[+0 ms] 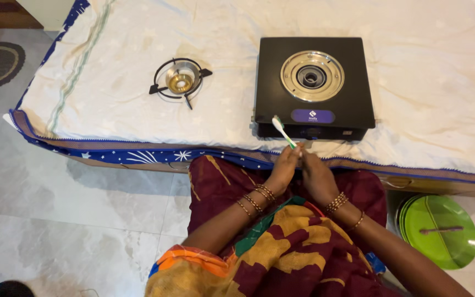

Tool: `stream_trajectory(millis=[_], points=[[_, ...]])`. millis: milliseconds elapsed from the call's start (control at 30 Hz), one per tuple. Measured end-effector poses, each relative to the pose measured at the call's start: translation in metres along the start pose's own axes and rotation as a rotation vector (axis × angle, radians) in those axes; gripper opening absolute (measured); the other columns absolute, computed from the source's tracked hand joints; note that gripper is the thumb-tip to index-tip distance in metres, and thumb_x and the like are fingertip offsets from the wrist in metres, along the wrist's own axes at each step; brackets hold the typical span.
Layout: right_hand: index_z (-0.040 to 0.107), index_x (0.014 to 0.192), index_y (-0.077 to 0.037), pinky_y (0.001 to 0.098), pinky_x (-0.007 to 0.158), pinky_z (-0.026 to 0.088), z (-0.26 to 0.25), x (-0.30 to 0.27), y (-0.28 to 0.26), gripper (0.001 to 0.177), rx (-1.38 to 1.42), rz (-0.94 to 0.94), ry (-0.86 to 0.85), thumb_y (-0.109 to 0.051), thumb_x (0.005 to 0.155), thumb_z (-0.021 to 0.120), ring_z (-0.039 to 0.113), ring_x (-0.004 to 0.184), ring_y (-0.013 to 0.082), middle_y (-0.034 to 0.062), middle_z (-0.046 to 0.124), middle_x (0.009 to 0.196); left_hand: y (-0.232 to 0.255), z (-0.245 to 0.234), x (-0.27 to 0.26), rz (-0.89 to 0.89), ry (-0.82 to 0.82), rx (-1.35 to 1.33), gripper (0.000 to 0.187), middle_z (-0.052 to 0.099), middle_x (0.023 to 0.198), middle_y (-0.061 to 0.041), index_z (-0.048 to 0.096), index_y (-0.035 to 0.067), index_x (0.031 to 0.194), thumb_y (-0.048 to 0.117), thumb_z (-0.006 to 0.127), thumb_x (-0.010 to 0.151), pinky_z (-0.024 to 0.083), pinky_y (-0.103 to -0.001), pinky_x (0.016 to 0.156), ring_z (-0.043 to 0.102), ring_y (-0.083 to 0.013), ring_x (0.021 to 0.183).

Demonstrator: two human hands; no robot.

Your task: The person cleans a portable gas stove using a toothbrush. They scrub the underside and sides of the stove, then flip it over to clean the top surface and burner area.

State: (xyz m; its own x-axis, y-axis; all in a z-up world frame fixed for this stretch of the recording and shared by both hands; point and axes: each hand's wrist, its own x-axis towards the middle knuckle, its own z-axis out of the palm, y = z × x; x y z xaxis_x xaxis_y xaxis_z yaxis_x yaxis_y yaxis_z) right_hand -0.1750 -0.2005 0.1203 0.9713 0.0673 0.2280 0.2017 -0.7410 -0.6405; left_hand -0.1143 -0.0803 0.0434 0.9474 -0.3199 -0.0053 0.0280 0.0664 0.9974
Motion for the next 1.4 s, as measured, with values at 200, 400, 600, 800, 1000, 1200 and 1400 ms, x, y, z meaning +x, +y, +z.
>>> stream_trajectory(millis=[200,400,600,800,1000,1200,1400], points=[[0.066,0.105,-0.002,0.0405,0.075,0.055,-0.015,0.044,0.027,0.022,0.129,0.022,0.076,-0.022,0.099,0.066,0.068,0.086,0.027,0.0122,0.071,0.107,0.001,-0.039,0.023,-0.12,0.296,-0.421,0.037,0.057,0.087,-0.001,0.058,0.007,0.136,0.031,0.045,0.11,0.051,-0.029,0.07,0.054,-0.011,0.077],[0.072,0.118,-0.005,0.0479,0.09,0.051,-0.047,0.135,0.075,0.022,-0.268,-0.15,0.381,-0.019,0.104,0.066,0.062,0.107,0.0387,0.0187,0.066,0.115,0.036,-0.103,0.029,0.041,0.373,0.258,0.042,0.064,0.08,-0.004,0.041,0.011,0.148,0.028,0.043,0.11,0.052,-0.034,0.071,0.062,-0.016,0.074],[0.068,0.127,-0.006,0.0486,0.095,0.046,-0.029,0.139,0.104,0.026,-0.561,-0.168,0.384,-0.017,0.103,0.066,0.057,0.113,0.0375,0.0148,0.064,0.121,0.061,-0.11,0.012,0.039,0.306,0.668,0.048,0.077,0.086,-0.004,0.041,0.027,0.154,0.024,0.045,0.107,0.056,-0.043,0.074,0.074,-0.0262,0.082],[0.067,0.13,-0.004,0.0474,0.101,0.043,-0.032,0.131,0.107,0.031,-0.551,-0.211,0.403,-0.018,0.103,0.065,0.056,0.118,0.0357,0.0143,0.062,0.126,0.067,-0.098,0.027,-0.06,0.248,0.993,0.05,0.074,0.089,-0.013,0.043,0.034,0.154,0.022,0.048,0.105,0.055,-0.051,0.073,0.072,-0.0363,0.082],[0.069,0.122,-0.003,0.0462,0.107,0.042,-0.032,0.117,0.112,0.025,-0.541,-0.262,0.461,-0.018,0.104,0.064,0.058,0.123,0.033,0.0129,0.065,0.129,0.058,-0.033,0.028,-0.005,0.088,1.002,0.054,0.071,0.09,-0.02,0.045,0.031,0.153,0.022,0.048,0.1,0.054,-0.054,0.074,0.07,-0.0415,0.082],[0.07,0.123,-0.002,0.0461,0.109,0.044,-0.033,0.113,0.114,0.028,-0.593,-0.321,0.506,-0.019,0.102,0.064,0.061,0.124,0.0317,0.0137,0.066,0.132,0.072,-0.05,0.044,-0.014,0.154,1.049,0.051,0.072,0.09,-0.021,0.05,0.032,0.15,0.02,0.045,0.1,0.055,-0.054,0.075,0.071,-0.041,0.083],[0.071,0.123,-0.002,0.0464,0.108,0.045,-0.03,0.113,0.119,0.028,-0.591,-0.347,0.53,-0.019,0.102,0.063,0.062,0.125,0.0318,0.0139,0.067,0.132,0.084,-0.11,0.05,0.028,0.381,1.144,0.054,0.064,0.104,-0.022,0.056,0.028,0.145,0.011,0.046,0.094,0.057,-0.052,0.069,0.07,-0.0424,0.077]])
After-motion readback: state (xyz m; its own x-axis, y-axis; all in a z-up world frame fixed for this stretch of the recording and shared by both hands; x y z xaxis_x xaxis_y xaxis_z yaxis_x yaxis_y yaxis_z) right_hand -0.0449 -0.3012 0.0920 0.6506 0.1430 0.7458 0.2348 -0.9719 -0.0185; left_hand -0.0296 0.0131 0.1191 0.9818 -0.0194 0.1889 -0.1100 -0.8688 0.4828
